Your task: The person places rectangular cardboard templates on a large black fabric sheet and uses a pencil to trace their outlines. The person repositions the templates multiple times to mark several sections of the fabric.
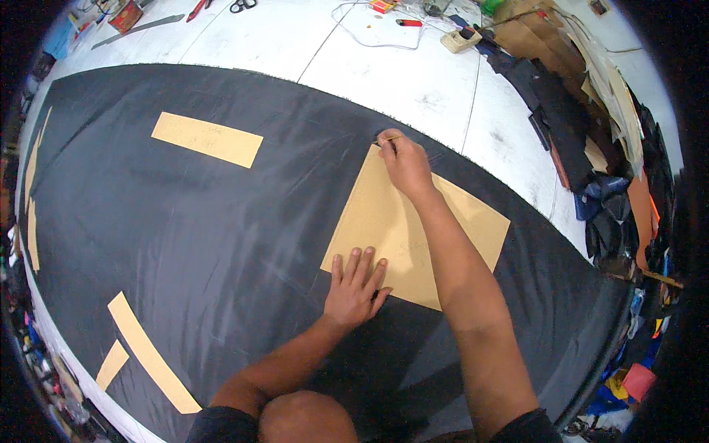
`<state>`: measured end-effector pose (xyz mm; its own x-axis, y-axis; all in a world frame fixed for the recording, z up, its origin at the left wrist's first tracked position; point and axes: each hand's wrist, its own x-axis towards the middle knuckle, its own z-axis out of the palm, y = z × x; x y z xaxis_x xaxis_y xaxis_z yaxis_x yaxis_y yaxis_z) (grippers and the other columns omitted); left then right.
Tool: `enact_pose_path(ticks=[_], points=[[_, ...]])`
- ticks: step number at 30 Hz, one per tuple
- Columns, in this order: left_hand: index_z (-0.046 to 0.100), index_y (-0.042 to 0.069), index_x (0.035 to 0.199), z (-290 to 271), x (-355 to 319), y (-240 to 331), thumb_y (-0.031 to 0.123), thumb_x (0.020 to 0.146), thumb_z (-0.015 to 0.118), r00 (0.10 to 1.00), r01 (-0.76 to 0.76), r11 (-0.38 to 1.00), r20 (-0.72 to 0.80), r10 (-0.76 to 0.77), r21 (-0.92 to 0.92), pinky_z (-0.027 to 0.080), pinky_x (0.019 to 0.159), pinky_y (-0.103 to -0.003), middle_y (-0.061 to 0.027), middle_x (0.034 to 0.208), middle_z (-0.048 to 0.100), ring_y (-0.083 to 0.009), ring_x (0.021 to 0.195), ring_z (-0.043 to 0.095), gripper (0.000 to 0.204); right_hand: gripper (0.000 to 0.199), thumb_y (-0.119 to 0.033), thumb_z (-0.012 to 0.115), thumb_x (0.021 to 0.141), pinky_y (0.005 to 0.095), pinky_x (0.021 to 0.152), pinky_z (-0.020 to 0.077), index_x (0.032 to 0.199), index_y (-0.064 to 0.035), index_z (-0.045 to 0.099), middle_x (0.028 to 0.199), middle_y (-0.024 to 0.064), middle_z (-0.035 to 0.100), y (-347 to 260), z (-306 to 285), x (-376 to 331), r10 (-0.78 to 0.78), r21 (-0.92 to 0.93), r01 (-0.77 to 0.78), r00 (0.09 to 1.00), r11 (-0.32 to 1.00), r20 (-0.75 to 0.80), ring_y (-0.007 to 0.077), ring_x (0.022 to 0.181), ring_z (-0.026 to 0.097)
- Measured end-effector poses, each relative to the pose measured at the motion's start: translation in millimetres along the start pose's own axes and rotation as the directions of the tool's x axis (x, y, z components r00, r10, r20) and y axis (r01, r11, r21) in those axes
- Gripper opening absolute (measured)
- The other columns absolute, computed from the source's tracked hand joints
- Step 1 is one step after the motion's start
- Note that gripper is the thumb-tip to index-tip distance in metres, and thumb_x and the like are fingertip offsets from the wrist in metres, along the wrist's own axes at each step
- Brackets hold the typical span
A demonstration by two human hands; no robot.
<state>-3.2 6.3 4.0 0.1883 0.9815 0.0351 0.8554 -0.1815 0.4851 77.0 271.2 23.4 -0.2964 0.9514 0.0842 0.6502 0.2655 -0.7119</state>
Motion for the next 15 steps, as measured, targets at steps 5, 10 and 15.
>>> enact_pose_path(ticks=[5,10,15], points=[[0.049,0.013,0.141,0.1,0.9,1.7,0.046,0.092,0.061,1.000,0.008,1.000,0.003,-0.008,-0.003,0.020,0.111,-0.067,-0.0228,0.151,0.036,-0.0431,0.141,0.033,0.061,0.020,-0.020,0.056,0.096,0.0457,0.082,0.0522,0.103,-0.0038,0.064,0.100,0.0192,0.068,3.7,-9.6,-12.8,-0.013,-0.083,0.009,0.999,0.997,-0.045,0.0386,0.093,0.066],[0.048,0.012,0.142,1.2,-1.9,-0.6,0.046,0.091,0.063,1.000,0.013,1.000,-0.018,-0.012,0.019,0.019,0.112,-0.067,-0.0224,0.151,0.036,-0.0430,0.142,0.031,0.063,0.019,-0.020,0.055,0.096,0.0445,0.082,0.0522,0.103,-0.0039,0.064,0.101,0.0204,0.068,17.2,-33.1,-43.1,0.123,-0.069,-0.132,0.985,0.989,-0.120,0.0390,0.094,0.066],[0.047,0.013,0.143,4.5,-0.5,3.8,0.044,0.090,0.064,1.000,0.014,1.000,-0.018,-0.013,0.025,0.018,0.113,-0.066,-0.0212,0.152,0.036,-0.0430,0.142,0.031,0.063,0.021,-0.020,0.056,0.096,0.0403,0.079,0.0524,0.107,-0.0036,0.064,0.098,0.0193,0.069,30.5,-42.4,-53.6,0.144,-0.039,-0.154,0.972,0.987,-0.184,0.0356,0.089,0.067]])
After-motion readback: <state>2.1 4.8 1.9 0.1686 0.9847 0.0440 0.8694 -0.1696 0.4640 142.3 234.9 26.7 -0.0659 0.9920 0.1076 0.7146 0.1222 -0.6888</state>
